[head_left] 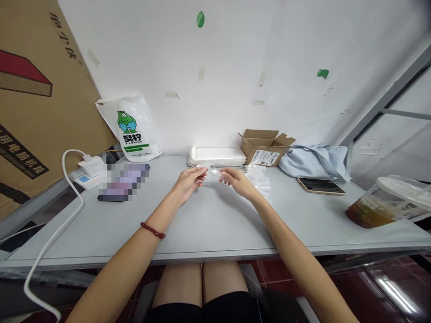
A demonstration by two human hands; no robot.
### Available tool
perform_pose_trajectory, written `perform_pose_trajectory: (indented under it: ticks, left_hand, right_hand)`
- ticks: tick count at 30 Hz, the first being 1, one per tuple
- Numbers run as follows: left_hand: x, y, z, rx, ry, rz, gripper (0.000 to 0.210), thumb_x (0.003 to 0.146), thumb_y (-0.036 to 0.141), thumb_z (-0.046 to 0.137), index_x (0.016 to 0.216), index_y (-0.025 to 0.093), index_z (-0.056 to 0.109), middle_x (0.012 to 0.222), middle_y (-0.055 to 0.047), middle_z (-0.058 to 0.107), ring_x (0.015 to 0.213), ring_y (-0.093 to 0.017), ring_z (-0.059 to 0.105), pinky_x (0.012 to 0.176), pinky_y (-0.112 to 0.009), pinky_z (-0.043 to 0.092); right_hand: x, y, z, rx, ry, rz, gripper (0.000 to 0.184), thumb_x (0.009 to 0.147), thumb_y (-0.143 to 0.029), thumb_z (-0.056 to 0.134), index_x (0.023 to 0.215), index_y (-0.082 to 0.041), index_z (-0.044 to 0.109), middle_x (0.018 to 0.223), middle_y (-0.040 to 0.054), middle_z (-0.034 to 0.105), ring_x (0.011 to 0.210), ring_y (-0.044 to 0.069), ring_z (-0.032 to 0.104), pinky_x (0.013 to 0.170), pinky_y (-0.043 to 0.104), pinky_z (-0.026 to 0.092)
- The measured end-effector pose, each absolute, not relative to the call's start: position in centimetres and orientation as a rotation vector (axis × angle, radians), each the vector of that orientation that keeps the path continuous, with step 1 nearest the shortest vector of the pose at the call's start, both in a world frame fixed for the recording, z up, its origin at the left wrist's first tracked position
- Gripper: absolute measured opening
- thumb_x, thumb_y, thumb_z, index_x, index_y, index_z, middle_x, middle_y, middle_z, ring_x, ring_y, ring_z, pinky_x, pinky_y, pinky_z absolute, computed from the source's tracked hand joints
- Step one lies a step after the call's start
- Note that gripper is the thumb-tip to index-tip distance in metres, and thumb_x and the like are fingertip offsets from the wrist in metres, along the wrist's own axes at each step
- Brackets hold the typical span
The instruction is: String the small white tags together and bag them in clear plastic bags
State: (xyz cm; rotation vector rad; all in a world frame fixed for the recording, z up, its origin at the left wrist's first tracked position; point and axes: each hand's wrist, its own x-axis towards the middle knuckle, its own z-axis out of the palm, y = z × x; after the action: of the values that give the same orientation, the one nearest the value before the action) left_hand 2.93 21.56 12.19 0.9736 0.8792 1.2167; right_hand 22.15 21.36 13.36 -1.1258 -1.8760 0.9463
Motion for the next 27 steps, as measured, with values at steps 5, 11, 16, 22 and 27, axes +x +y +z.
perform_pose_trajectory:
  ticks: [5,11,16,22,27]
  left_hand:
    - [3.1,21.5,12.3,0.912,0.839,1.213,0.027,0.060,0.031,0.079,0.079,0.013,0.070,0.071,-0.001,0.059,0.061,-0.007,0.049,0.052,-0.021,0.035]
    - [3.2,21.4,12.4,0.935,0.803,1.179,0.024,0.062,0.029,0.078,0.078,0.014,0.069,0.072,-0.001,0.058,0.060,-0.007,0.048,0.050,-0.021,0.034]
    - [3.2,21.4,12.4,0.876,0.792,1.185,0.024,0.064,0.029,0.077,0.079,0.013,0.070,0.072,-0.002,0.057,0.061,-0.007,0.049,0.048,-0.019,0.034]
    - [3.4,21.3,12.6,0.841,0.788,1.217,0.025,0.063,0.027,0.078,0.080,0.011,0.069,0.072,-0.001,0.056,0.060,-0.006,0.050,0.047,-0.018,0.035]
    - [3.6,21.3,12.7,0.798,0.788,1.228,0.021,0.065,0.023,0.077,0.079,0.010,0.069,0.069,-0.001,0.056,0.059,-0.006,0.050,0.045,-0.017,0.035]
  right_hand:
    - [22.1,21.1,13.7,-1.121,-1.871,0.978,0.026,0.088,-0.027,0.042,0.098,-0.013,0.061,0.077,0.0038,0.064,0.069,0.012,0.054,0.065,0.024,0.043]
    - [22.2,21.3,13.5,-1.084,-1.831,0.976,0.026,0.088,-0.028,0.042,0.097,-0.014,0.062,0.075,0.0032,0.064,0.066,0.011,0.052,0.064,0.024,0.042]
    - [22.2,21.6,13.2,-1.060,-1.800,0.987,0.026,0.087,-0.029,0.042,0.096,-0.015,0.061,0.074,0.0025,0.063,0.062,0.010,0.050,0.063,0.024,0.042]
    - [21.9,21.8,12.8,-1.066,-1.755,0.973,0.023,0.086,-0.029,0.043,0.094,-0.014,0.059,0.074,0.0029,0.062,0.061,0.011,0.048,0.059,0.024,0.041]
    - [21.6,21.7,12.5,-1.046,-1.750,0.983,0.023,0.086,-0.031,0.044,0.093,-0.015,0.057,0.074,0.0024,0.062,0.060,0.010,0.048,0.058,0.024,0.041]
